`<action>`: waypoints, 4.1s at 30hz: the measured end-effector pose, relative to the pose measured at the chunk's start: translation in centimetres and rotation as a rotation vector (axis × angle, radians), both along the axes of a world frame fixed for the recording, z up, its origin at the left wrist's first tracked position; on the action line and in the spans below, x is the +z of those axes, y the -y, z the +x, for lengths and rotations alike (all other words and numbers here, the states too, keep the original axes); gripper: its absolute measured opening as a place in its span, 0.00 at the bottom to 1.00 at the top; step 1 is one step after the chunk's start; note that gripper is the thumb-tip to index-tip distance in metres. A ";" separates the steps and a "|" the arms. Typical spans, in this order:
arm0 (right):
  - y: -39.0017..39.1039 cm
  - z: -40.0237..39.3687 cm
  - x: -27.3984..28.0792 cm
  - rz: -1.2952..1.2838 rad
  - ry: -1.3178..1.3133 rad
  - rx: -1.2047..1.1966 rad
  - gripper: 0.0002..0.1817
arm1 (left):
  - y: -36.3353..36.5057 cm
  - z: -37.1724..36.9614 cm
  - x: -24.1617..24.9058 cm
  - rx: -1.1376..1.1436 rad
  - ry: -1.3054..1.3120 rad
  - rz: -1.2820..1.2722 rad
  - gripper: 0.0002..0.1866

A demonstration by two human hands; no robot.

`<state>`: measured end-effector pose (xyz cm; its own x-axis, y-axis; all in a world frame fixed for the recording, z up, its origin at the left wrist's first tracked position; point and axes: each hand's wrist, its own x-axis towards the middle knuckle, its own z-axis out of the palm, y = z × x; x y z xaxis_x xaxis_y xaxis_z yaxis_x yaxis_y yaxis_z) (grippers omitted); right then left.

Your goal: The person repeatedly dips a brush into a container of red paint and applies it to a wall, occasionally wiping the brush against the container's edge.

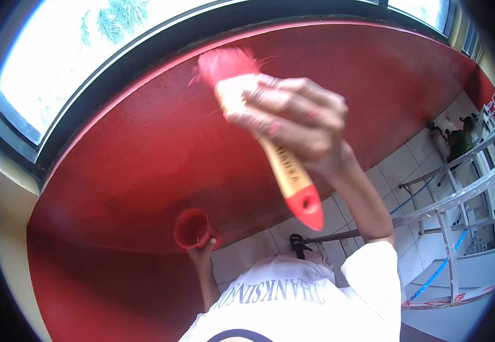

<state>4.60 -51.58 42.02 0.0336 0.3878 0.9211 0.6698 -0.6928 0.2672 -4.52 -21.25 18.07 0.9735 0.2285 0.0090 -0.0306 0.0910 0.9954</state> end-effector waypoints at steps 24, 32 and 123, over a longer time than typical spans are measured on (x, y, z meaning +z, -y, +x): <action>-4.0 0.9 -0.2 -0.086 0.013 0.203 0.17 | -0.9 -0.8 0.9 0.111 0.182 -0.055 0.39; -6.0 -0.2 -11.1 -0.379 -0.529 0.193 0.16 | -3.6 -1.9 -2.4 0.065 0.126 -0.028 0.44; -12.3 2.2 -0.5 -0.125 0.099 0.081 0.17 | -8.4 -6.8 -5.6 0.051 0.111 -0.008 0.46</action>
